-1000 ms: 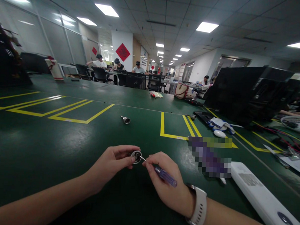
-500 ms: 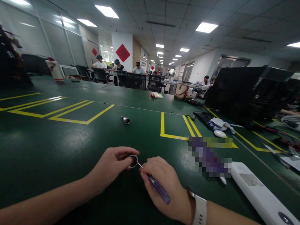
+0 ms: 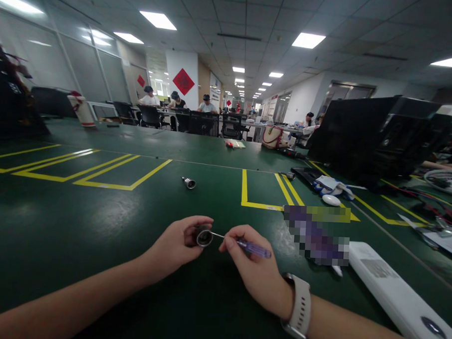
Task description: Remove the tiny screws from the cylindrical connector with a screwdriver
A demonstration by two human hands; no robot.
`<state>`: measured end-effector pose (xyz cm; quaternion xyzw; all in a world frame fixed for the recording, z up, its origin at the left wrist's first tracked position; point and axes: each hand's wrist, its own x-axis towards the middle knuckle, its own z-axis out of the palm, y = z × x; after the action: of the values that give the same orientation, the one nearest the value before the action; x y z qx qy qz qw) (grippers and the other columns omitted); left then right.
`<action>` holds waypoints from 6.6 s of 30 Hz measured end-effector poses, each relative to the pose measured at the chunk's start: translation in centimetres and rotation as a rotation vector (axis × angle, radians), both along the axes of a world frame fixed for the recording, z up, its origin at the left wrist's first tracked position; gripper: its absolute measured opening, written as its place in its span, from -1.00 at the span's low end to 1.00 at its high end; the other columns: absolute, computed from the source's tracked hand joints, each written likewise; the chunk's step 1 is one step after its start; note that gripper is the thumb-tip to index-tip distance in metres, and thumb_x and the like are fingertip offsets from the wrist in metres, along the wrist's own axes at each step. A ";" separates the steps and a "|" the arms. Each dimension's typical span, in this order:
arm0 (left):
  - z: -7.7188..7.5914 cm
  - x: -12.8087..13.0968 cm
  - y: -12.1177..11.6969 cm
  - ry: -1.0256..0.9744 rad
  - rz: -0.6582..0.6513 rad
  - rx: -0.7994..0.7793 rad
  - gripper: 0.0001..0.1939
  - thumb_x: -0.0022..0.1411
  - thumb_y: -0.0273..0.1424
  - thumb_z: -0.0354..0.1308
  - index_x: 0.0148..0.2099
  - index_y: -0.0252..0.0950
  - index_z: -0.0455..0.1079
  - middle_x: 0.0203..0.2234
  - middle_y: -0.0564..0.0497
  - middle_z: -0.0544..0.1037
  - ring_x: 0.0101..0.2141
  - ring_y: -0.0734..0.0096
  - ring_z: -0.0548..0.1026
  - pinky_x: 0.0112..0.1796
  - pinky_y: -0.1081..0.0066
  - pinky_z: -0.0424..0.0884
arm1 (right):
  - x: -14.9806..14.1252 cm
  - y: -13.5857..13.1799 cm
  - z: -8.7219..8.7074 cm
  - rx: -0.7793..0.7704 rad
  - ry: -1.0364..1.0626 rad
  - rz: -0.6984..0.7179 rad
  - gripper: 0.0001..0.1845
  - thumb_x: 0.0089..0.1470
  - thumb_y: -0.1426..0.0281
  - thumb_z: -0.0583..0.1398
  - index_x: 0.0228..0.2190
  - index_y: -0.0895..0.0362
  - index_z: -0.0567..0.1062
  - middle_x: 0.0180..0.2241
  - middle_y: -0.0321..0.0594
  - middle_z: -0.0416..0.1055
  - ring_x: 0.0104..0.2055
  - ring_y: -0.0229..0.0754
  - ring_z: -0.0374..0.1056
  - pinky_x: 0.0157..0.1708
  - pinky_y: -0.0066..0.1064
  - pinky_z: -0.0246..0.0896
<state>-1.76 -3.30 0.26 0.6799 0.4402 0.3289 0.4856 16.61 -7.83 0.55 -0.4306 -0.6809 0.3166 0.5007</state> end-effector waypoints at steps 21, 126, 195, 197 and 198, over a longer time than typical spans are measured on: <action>-0.9 2.2 7.1 0.480 0.014 0.593 -0.85 0.05 -0.36 0.16 -0.33 -0.28 0.29 -0.44 0.05 0.46 -0.42 0.39 0.42 -0.41 0.42 0.32 | 1.3 2.3 -0.2 -0.287 0.427 0.133 -0.79 0.01 0.31 0.21 -0.29 0.15 0.46 -0.27 -0.18 0.44 -0.16 -0.12 0.34 -0.17 -0.27 0.22; -0.5 1.5 6.9 0.529 -0.341 0.769 -0.89 0.15 -0.49 0.03 -0.44 -0.30 0.23 -0.51 0.08 0.33 -0.45 0.46 0.32 -0.41 0.48 0.23 | 1.3 2.9 -1.0 -0.551 0.658 0.250 -0.78 -0.05 0.34 0.20 -0.38 0.25 0.53 -0.36 -0.10 0.49 -0.35 -0.20 0.34 -0.32 -0.34 0.15; -1.3 1.2 7.2 0.558 -0.225 0.771 -0.93 0.12 -0.45 0.03 -0.41 -0.28 0.21 -0.51 0.09 0.33 -0.47 0.45 0.33 -0.45 0.46 0.23 | 0.5 1.8 -1.0 -0.016 -0.087 0.022 -0.81 0.04 0.42 0.14 -0.27 0.06 0.51 -0.29 -0.18 0.44 -0.23 -0.11 0.32 -0.20 -0.23 0.17; -1.3 1.3 7.1 0.564 -0.235 0.778 -0.94 0.11 -0.48 0.03 -0.41 -0.28 0.21 -0.51 0.09 0.33 -0.47 0.44 0.32 -0.44 0.45 0.23 | 0.4 1.7 -1.1 0.022 -0.132 0.005 -0.81 0.02 0.44 0.15 -0.27 0.05 0.50 -0.29 -0.17 0.43 -0.24 -0.11 0.32 -0.22 -0.24 0.17; -1.2 1.3 7.1 0.566 -0.241 0.780 -0.94 0.11 -0.49 0.03 -0.41 -0.28 0.22 -0.51 0.09 0.33 -0.47 0.44 0.32 -0.43 0.45 0.23 | 0.4 1.8 -1.2 0.020 -0.137 0.005 -0.82 0.02 0.44 0.15 -0.29 0.06 0.51 -0.30 -0.18 0.43 -0.25 -0.11 0.31 -0.23 -0.24 0.17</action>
<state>-0.48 3.79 -0.96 0.9197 0.3171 0.2131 0.0909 17.04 -6.07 -0.60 -0.4446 -0.7178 0.2806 0.4564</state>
